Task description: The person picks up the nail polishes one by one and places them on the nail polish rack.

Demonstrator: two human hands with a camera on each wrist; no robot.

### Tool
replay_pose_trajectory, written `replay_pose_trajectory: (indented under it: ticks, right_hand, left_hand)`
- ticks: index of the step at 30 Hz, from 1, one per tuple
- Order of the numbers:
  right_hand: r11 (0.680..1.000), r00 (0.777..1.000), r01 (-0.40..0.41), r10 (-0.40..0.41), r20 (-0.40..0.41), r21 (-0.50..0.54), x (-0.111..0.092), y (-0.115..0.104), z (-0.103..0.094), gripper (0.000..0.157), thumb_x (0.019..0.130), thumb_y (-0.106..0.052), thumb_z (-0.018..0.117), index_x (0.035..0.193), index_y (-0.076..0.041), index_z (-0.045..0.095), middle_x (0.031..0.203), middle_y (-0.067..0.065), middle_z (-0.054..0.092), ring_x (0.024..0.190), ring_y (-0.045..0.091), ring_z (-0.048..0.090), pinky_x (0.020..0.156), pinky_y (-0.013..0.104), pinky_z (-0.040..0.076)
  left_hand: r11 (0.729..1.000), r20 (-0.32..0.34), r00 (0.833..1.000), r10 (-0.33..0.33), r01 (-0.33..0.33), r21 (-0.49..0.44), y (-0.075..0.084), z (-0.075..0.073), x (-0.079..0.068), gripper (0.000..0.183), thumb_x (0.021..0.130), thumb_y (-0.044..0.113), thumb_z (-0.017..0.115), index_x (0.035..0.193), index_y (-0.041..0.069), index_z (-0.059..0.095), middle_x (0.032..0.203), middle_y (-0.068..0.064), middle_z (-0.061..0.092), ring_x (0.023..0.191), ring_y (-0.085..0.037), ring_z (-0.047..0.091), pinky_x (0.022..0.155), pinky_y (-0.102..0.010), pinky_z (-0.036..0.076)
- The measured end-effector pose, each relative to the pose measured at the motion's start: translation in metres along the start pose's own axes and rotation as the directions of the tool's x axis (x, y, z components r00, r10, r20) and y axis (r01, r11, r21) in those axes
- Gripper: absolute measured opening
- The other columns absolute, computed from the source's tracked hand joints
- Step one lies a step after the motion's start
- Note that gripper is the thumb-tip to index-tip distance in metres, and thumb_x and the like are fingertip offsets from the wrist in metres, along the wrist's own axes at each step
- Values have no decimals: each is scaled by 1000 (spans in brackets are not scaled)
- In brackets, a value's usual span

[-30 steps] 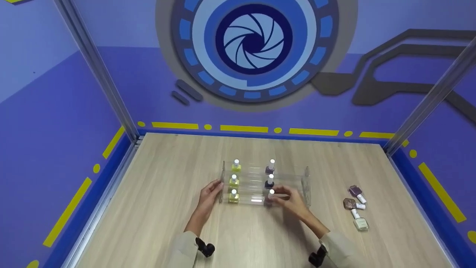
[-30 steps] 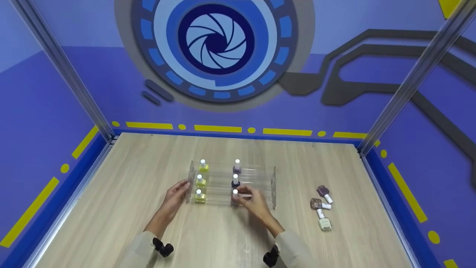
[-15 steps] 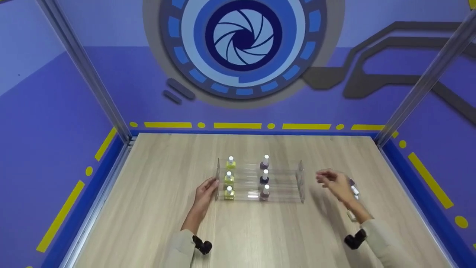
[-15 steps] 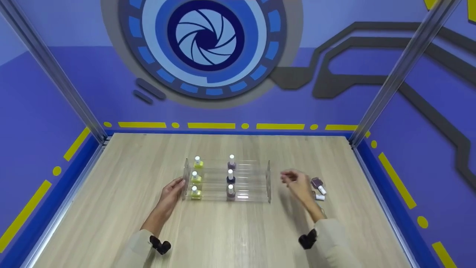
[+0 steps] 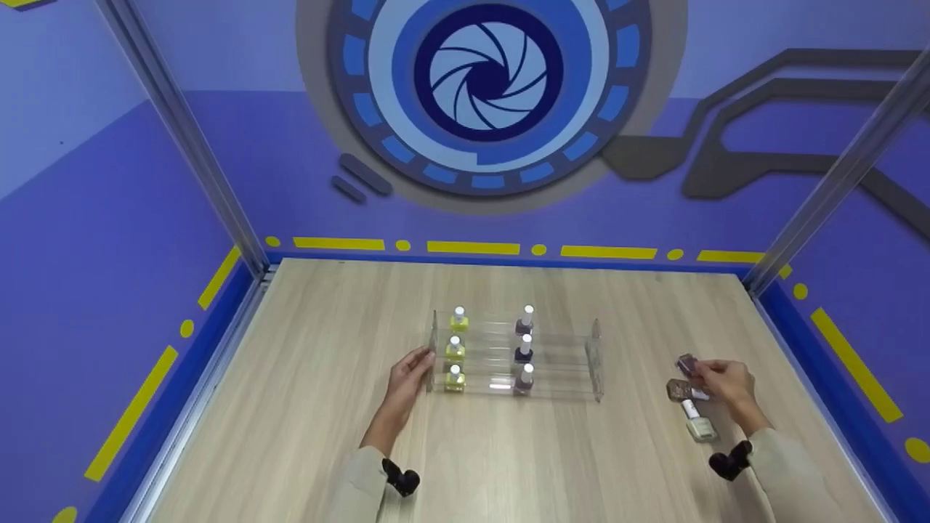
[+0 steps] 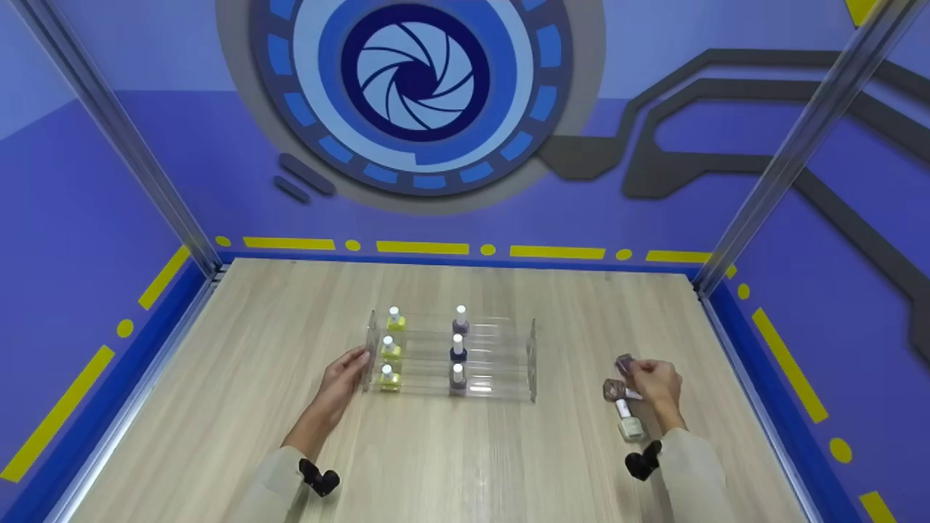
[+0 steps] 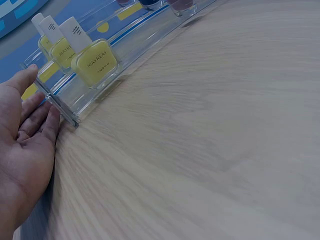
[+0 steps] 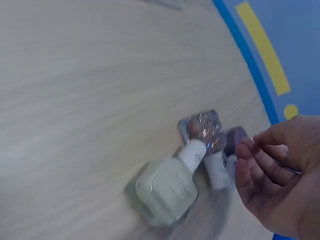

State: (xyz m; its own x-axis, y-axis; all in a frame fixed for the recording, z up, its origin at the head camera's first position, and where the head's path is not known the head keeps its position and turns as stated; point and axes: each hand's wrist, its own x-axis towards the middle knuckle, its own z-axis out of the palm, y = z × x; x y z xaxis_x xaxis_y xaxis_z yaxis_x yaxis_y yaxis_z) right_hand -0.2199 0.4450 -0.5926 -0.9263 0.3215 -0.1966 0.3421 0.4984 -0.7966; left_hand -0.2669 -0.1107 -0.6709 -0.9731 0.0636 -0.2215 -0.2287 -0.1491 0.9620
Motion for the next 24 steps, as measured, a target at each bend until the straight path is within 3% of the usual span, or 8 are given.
replay_pose_trajectory:
  ticks: [3,10,12,15,18,21,24]
  right_hand:
    - [999,1000,-22,22,-14,-34,3,8,-5,39,103,-15,56,122,19,61,83,5,78,69,1,67,60,19,59]
    - [985,992,14,-35,-120,-171,16,12,-9,39,98,-17,59,115,17,67,92,21,77,70,10,64,58,15,49]
    - [983,989,-16,-12,-147,-183,20,12,-8,42,99,-19,57,117,18,66,97,26,75,78,22,68,65,22,53]
    - [987,982,-83,57,-182,-139,25,12,-4,50,102,-25,52,121,19,62,106,32,71,103,44,65,87,43,58]
    - [984,972,-144,120,-202,-104,30,9,1,59,103,-34,49,121,20,61,115,37,65,119,56,52,103,60,47]
    - [973,963,-198,170,-211,-122,37,5,4,68,101,-41,50,116,24,59,116,43,59,115,57,52,101,63,47]
    - [962,954,-238,206,-218,-133,43,3,7,68,97,-41,56,112,26,57,107,44,60,104,52,57,93,61,51]
  left_hand:
    - [1000,6,1000,6,-6,-8,0,2,1,58,100,37,66,147,5,52,151,-16,52,145,-28,47,125,-40,38]
    - [999,13,1000,22,-21,-44,2,4,3,59,99,38,67,145,4,54,149,-16,54,141,-26,51,123,-39,41]
    - [999,18,1000,22,-21,-37,1,4,4,60,99,39,67,145,4,53,149,-16,54,141,-25,51,123,-40,41]
    - [999,22,1000,18,-18,-26,2,4,4,61,100,40,66,146,3,52,149,-16,54,142,-25,50,124,-40,39]
    - [1000,15,1000,8,-7,-19,4,3,5,59,100,39,66,147,4,51,149,-15,54,142,-26,49,124,-39,39]
    - [1000,9,1000,-4,4,-13,5,1,6,58,101,38,65,147,5,51,150,-14,53,143,-27,48,124,-38,40]
    - [1000,5,1000,-4,4,-10,3,0,5,58,101,39,65,146,5,52,150,-14,54,144,-27,48,123,-38,40]
